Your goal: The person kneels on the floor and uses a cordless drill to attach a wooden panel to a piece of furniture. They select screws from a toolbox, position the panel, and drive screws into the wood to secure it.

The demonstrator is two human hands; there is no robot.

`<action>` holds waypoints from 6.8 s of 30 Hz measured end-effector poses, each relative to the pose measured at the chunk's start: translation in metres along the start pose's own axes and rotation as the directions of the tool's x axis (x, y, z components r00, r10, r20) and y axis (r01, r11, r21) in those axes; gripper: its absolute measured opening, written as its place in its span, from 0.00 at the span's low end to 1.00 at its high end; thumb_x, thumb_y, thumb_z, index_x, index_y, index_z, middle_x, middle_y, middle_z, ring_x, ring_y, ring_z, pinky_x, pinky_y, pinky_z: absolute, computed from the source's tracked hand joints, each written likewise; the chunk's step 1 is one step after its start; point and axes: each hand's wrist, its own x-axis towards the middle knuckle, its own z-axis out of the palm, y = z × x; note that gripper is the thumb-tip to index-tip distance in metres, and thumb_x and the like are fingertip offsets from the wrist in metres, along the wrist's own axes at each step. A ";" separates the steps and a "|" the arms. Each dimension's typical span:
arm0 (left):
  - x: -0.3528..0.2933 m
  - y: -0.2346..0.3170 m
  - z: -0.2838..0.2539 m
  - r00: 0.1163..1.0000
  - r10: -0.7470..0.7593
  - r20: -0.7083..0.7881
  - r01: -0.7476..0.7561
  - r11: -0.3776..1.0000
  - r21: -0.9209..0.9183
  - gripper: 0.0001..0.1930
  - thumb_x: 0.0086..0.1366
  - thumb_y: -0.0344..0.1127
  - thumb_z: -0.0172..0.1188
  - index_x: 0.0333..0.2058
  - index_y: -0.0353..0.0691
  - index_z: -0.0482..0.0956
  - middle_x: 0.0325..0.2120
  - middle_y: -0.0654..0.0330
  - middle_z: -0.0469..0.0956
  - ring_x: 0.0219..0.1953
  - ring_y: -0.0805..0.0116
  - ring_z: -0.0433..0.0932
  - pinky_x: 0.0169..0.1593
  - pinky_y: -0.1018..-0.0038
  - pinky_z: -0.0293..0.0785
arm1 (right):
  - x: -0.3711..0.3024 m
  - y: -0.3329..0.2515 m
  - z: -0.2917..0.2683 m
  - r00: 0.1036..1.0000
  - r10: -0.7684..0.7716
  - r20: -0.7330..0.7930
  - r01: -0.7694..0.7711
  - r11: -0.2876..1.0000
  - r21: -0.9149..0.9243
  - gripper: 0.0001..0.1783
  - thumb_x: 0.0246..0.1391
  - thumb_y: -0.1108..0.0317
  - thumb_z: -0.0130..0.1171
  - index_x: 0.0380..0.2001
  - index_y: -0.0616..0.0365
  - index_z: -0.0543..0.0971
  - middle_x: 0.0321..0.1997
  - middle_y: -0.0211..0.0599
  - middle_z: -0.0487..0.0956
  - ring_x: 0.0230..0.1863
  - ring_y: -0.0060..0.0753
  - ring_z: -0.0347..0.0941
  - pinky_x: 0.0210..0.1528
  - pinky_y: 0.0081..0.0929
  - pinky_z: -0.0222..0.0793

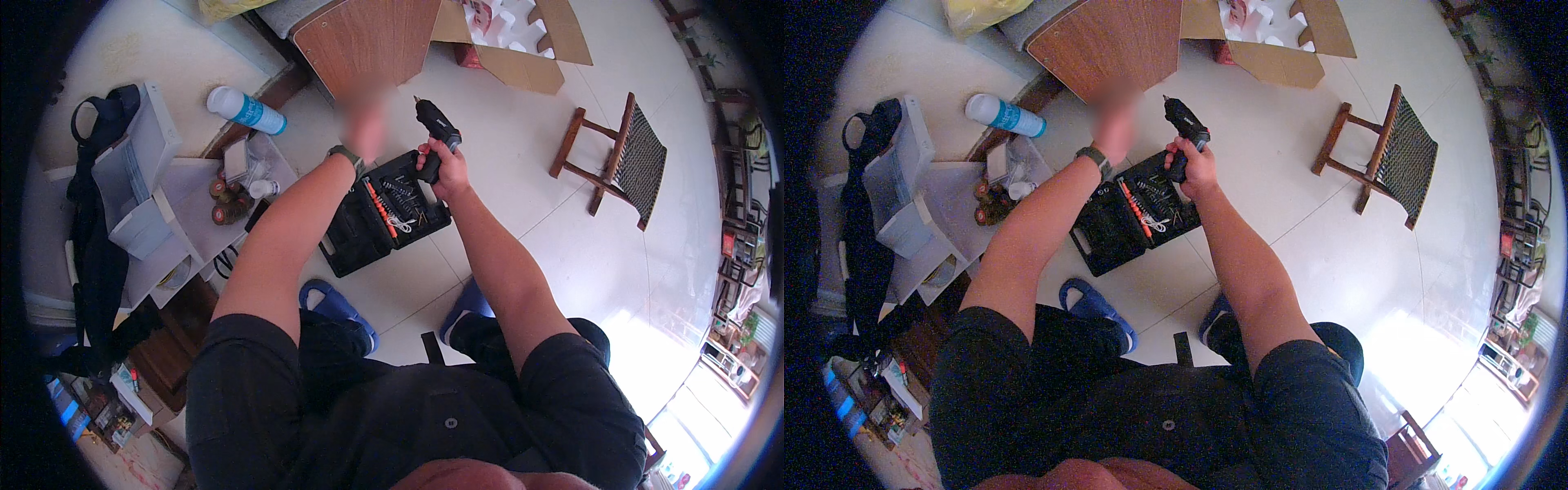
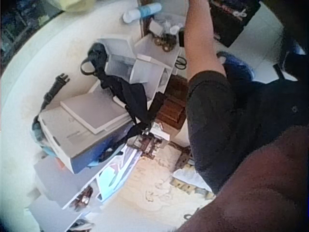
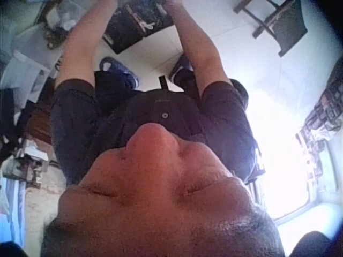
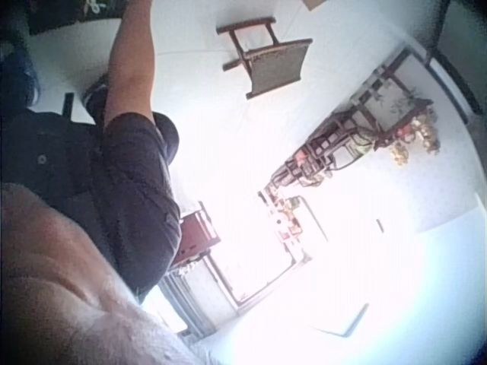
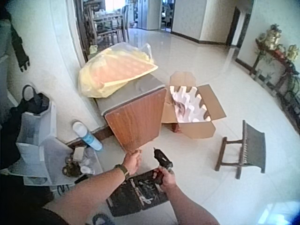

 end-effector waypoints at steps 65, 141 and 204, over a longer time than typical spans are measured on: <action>-0.009 0.015 -0.016 0.978 -0.210 0.002 0.203 0.941 -0.270 0.11 0.75 0.41 0.40 0.41 0.43 0.69 0.43 0.59 0.80 0.48 0.66 0.79 0.47 0.67 0.71 | -0.031 0.024 0.016 0.989 0.114 0.092 -0.078 0.942 -0.327 0.12 0.48 0.71 0.67 0.34 0.62 0.75 0.27 0.37 0.79 0.22 0.28 0.74 0.27 0.24 0.71; 0.121 0.014 -0.100 0.995 -0.029 -0.096 -0.008 0.930 -0.367 0.16 0.55 0.41 0.70 0.31 0.32 0.82 0.30 0.53 0.83 0.30 0.62 0.81 0.35 0.62 0.75 | -0.008 0.045 0.070 0.993 0.094 0.070 -0.083 0.986 -0.148 0.15 0.54 0.75 0.60 0.43 0.61 0.68 0.29 0.36 0.74 0.27 0.32 0.72 0.30 0.31 0.72; 0.137 0.006 -0.093 0.995 -0.069 0.076 0.070 0.997 -0.011 0.11 0.59 0.31 0.58 0.41 0.38 0.81 0.43 0.50 0.80 0.44 0.54 0.80 0.45 0.64 0.76 | 0.003 0.039 0.082 0.998 0.061 0.019 -0.058 0.990 -0.125 0.17 0.54 0.77 0.58 0.46 0.60 0.68 0.29 0.37 0.74 0.27 0.33 0.72 0.29 0.32 0.72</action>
